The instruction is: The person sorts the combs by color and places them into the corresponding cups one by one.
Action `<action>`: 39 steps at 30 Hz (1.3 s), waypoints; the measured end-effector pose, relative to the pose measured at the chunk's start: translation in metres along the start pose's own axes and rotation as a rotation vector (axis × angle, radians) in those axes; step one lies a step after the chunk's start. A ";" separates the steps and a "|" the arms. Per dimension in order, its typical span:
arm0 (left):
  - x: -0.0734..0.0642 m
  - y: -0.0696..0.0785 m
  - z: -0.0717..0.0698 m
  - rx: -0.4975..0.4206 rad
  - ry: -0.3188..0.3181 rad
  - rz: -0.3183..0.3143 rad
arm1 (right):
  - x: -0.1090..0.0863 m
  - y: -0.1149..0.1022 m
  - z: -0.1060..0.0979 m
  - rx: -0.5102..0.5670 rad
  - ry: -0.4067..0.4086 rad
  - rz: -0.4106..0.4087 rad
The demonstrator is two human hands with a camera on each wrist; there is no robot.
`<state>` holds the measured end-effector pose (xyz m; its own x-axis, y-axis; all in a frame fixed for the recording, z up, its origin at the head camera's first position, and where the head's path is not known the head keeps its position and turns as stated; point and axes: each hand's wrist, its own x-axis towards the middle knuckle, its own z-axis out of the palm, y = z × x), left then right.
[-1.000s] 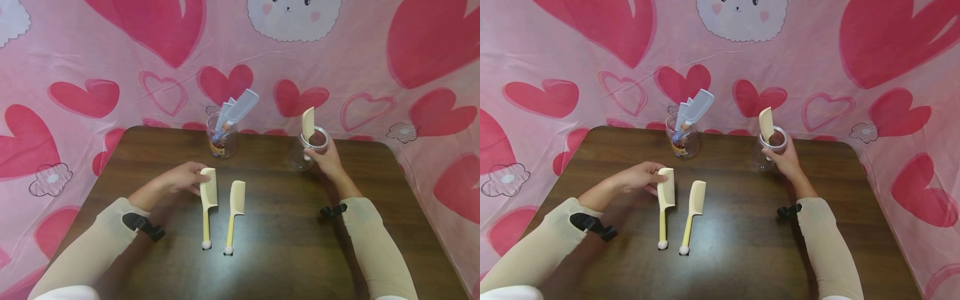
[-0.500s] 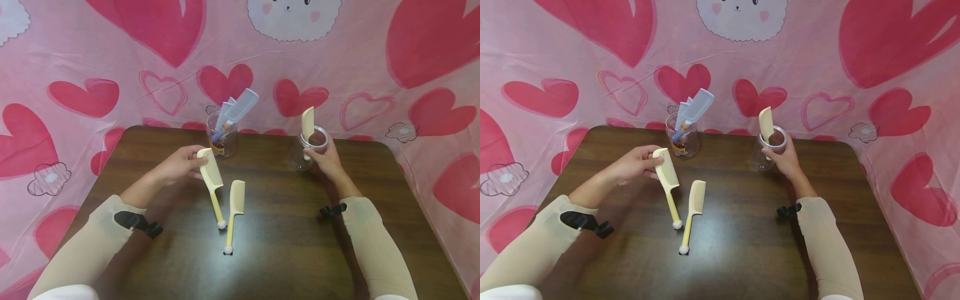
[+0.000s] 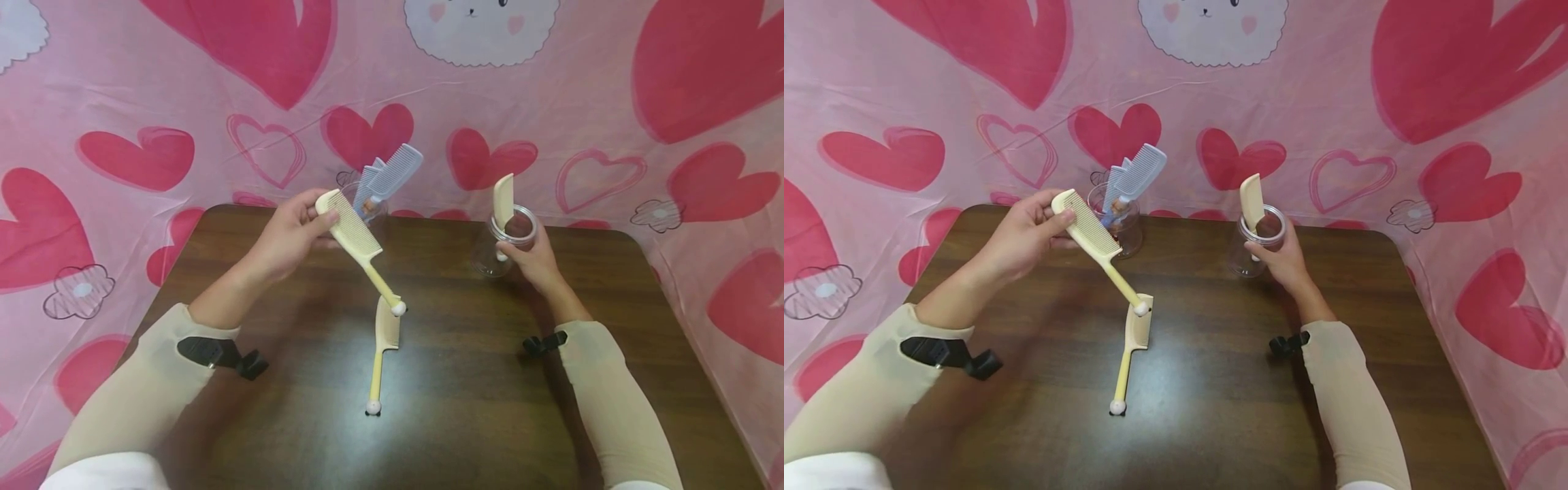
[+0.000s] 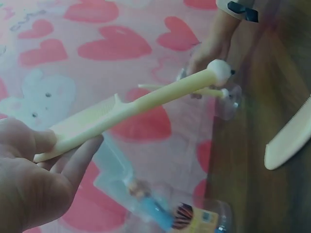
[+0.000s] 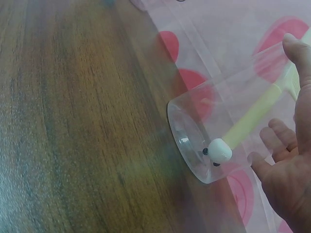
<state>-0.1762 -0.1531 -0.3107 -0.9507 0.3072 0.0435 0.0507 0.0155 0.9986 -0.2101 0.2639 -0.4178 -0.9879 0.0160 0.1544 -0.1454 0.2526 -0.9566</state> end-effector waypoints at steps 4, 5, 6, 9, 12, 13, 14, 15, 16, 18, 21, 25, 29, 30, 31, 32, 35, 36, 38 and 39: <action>0.006 0.013 0.006 -0.041 0.039 0.082 | -0.001 -0.001 0.001 0.022 0.000 -0.012; 0.009 0.016 0.007 -0.057 0.051 0.100 | 0.000 -0.001 0.001 0.028 -0.001 -0.014; 0.011 0.019 0.008 -0.073 0.061 0.118 | 0.000 0.000 0.001 0.029 -0.001 -0.014; 0.017 0.025 0.014 -0.112 0.094 0.160 | 0.000 0.000 0.001 0.029 -0.003 -0.013; 0.024 0.031 0.021 -0.149 0.118 0.195 | 0.000 0.000 0.001 0.024 -0.003 -0.007; 0.026 0.032 0.024 -0.165 0.124 0.207 | 0.000 0.000 0.001 0.023 -0.003 -0.006; 0.028 0.033 0.028 -0.181 0.132 0.215 | 0.000 0.000 0.001 0.022 -0.003 -0.006; 0.031 0.035 0.031 -0.192 0.137 0.226 | 0.000 0.000 0.001 0.021 -0.002 -0.006; 0.033 0.036 0.035 -0.200 0.143 0.238 | 0.000 -0.001 0.001 0.019 -0.001 -0.006; 0.038 0.038 0.043 -0.216 0.159 0.257 | 0.000 -0.001 0.001 0.016 0.001 -0.009; 0.046 0.041 0.055 -0.225 0.180 0.294 | 0.000 -0.001 0.001 0.015 0.002 -0.013; 0.054 0.041 0.072 -0.243 0.197 0.365 | 0.000 -0.001 0.001 0.018 -0.001 -0.022; 0.063 0.041 0.089 -0.270 0.189 0.406 | 0.001 -0.001 0.001 0.015 0.010 -0.028; 0.065 0.040 0.093 -0.281 0.183 0.408 | 0.001 -0.001 0.001 0.014 0.012 -0.028; 0.067 0.040 0.097 -0.294 0.177 0.406 | 0.001 -0.001 0.001 0.019 0.011 -0.027; 0.070 0.040 0.101 -0.300 0.173 0.403 | 0.001 -0.001 0.001 0.022 0.010 -0.024; 0.078 0.040 0.113 -0.315 0.160 0.391 | 0.002 0.001 0.000 0.039 0.003 -0.019; 0.080 0.040 0.117 -0.316 0.157 0.387 | 0.002 0.002 0.000 0.045 0.001 -0.017; 0.086 0.039 0.124 -0.308 0.151 0.385 | 0.002 0.002 -0.001 0.053 -0.001 -0.014; 0.089 0.039 0.128 -0.307 0.147 0.383 | 0.002 0.003 -0.001 0.053 0.001 -0.012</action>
<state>-0.2194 -0.0033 -0.2720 -0.9157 0.0987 0.3895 0.3324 -0.3586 0.8723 -0.2121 0.2654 -0.4201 -0.9860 0.0139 0.1660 -0.1599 0.2008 -0.9665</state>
